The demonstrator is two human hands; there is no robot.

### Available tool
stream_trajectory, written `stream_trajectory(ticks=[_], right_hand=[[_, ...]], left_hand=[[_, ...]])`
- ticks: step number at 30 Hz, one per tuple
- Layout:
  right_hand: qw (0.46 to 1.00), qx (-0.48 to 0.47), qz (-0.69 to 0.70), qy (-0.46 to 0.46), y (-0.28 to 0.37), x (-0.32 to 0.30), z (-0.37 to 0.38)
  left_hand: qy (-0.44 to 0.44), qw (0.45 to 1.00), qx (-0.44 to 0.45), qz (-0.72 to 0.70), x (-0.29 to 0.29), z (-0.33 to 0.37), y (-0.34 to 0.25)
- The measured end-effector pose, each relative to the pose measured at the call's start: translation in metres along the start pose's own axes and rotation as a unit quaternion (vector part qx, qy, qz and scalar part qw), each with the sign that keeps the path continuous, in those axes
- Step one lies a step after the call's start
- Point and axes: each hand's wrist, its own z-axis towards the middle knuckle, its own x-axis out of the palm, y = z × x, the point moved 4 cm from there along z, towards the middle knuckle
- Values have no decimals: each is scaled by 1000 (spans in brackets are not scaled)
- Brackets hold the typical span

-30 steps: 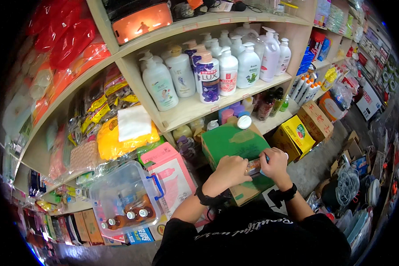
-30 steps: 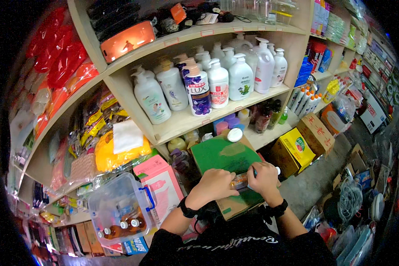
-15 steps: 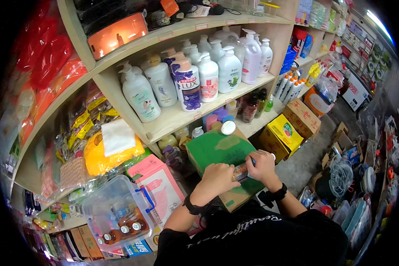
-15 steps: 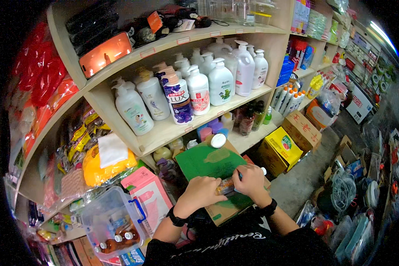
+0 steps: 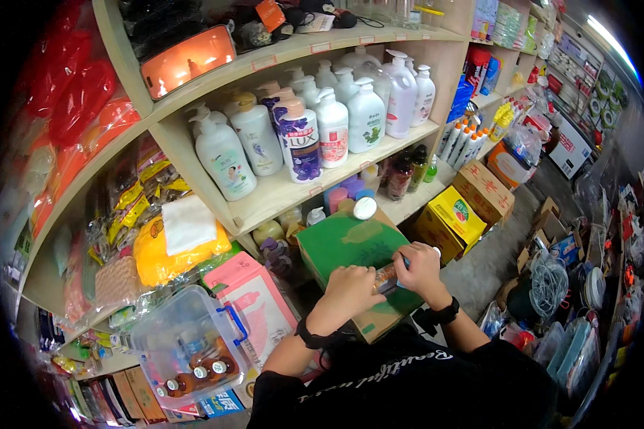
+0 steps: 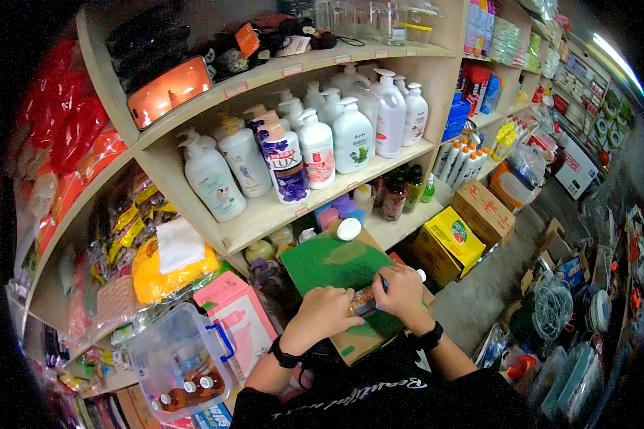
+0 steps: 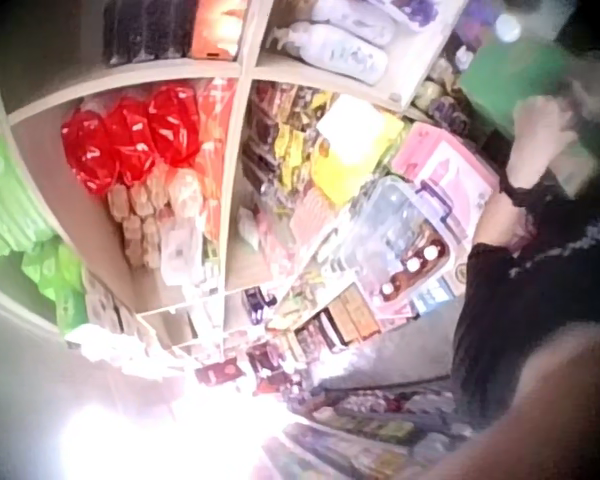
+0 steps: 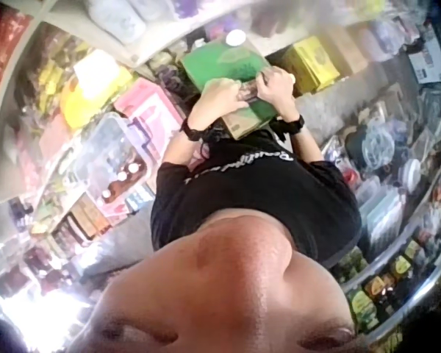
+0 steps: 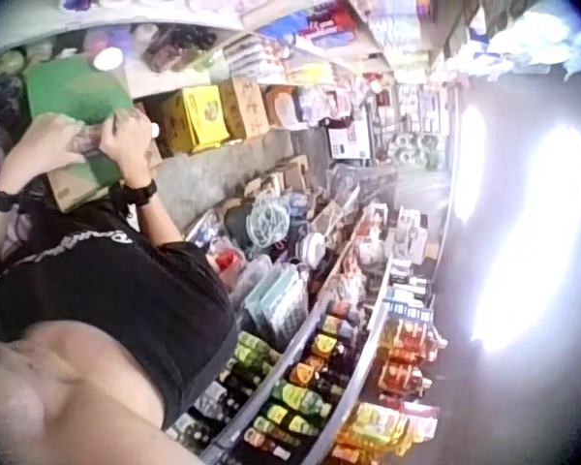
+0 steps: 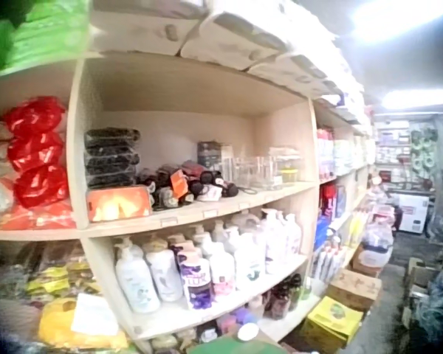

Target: The person places a small object into a green cardboard box and seals the top of the box with clear adhesive tape, smoothing the tape with their hands.

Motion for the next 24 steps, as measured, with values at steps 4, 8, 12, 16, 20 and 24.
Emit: stream_trajectory(ticks=[4, 8, 12, 16, 20, 24], right_hand=[[1000, 2, -5, 0, -4, 1, 0], [1000, 6, -2, -3, 1, -2, 0], [1000, 3, -1, -4, -2, 1, -1], [1000, 9, 10, -8, -2, 2, -1], [1000, 4, 10, -10, -1, 0, 0], [1000, 3, 13, -8, -1, 1, 0]], left_hand=[[5, 1000, 1, 7, 1, 1, -2], [13, 1000, 1, 9, 3, 2, -3], [7, 1000, 9, 13, 3, 2, -3], [-9, 1000, 17, 15, 4, 1, -1], [-1, 1000, 18, 11, 3, 3, -2], [-1, 1000, 19, -3, 6, 3, 1]])
